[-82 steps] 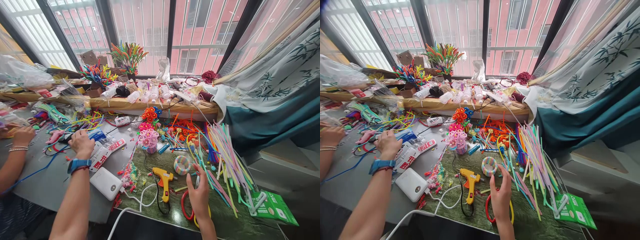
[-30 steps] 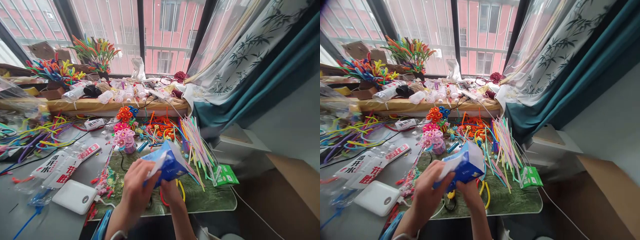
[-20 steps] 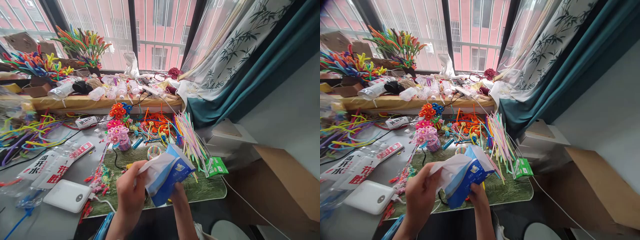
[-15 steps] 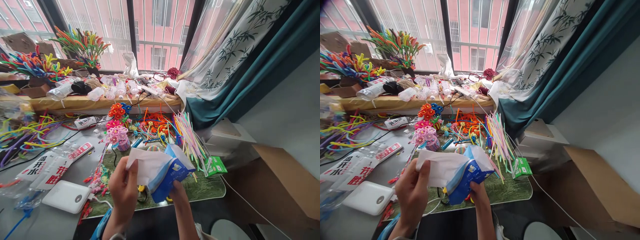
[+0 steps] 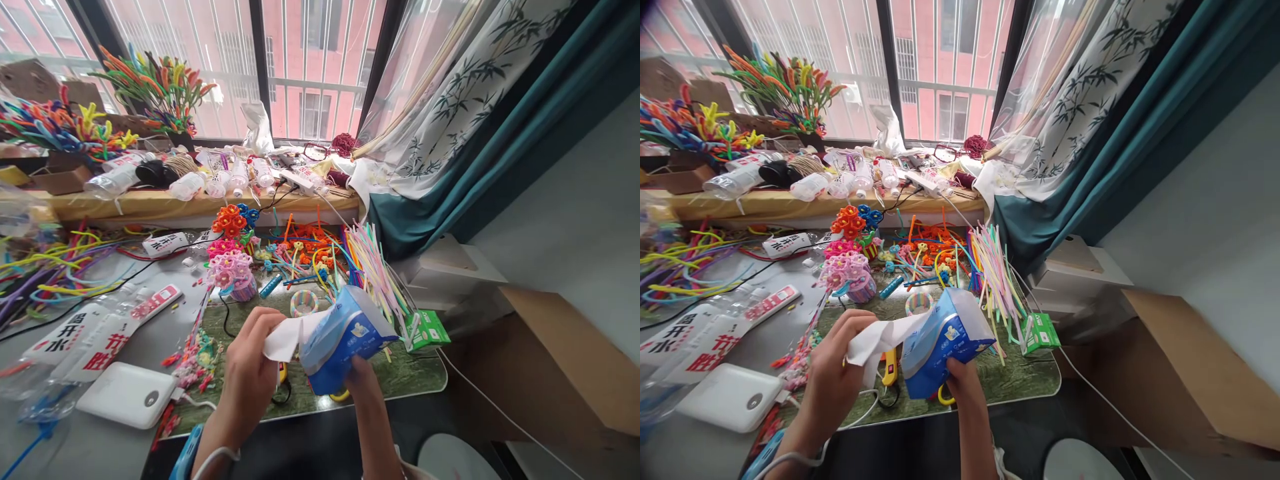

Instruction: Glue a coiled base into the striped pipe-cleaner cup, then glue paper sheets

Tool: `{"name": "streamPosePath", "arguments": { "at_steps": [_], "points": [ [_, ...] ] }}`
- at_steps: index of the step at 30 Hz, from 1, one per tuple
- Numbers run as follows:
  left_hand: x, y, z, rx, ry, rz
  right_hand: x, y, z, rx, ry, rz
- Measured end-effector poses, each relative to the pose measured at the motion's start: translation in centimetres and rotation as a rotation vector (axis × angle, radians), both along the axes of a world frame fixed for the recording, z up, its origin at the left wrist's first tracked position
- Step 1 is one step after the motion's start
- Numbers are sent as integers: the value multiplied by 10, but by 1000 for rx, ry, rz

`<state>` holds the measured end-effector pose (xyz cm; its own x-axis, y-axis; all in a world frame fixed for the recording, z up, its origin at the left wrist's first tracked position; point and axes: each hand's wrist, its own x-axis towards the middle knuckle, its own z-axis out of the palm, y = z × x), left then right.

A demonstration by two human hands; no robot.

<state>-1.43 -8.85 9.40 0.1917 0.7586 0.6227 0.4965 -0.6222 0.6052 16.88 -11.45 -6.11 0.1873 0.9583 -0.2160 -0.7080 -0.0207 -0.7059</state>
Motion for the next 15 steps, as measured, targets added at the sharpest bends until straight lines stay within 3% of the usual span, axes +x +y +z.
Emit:
{"name": "streamPosePath", "arguments": {
  "at_steps": [7, 15],
  "points": [
    [11, -6, -2, 188, 355, -156, -5, -4, 7, -17, 31, 55],
    [16, -1, -9, 360, 589, -88, -3, -5, 16, -75, -65, 16]
  ]
}}
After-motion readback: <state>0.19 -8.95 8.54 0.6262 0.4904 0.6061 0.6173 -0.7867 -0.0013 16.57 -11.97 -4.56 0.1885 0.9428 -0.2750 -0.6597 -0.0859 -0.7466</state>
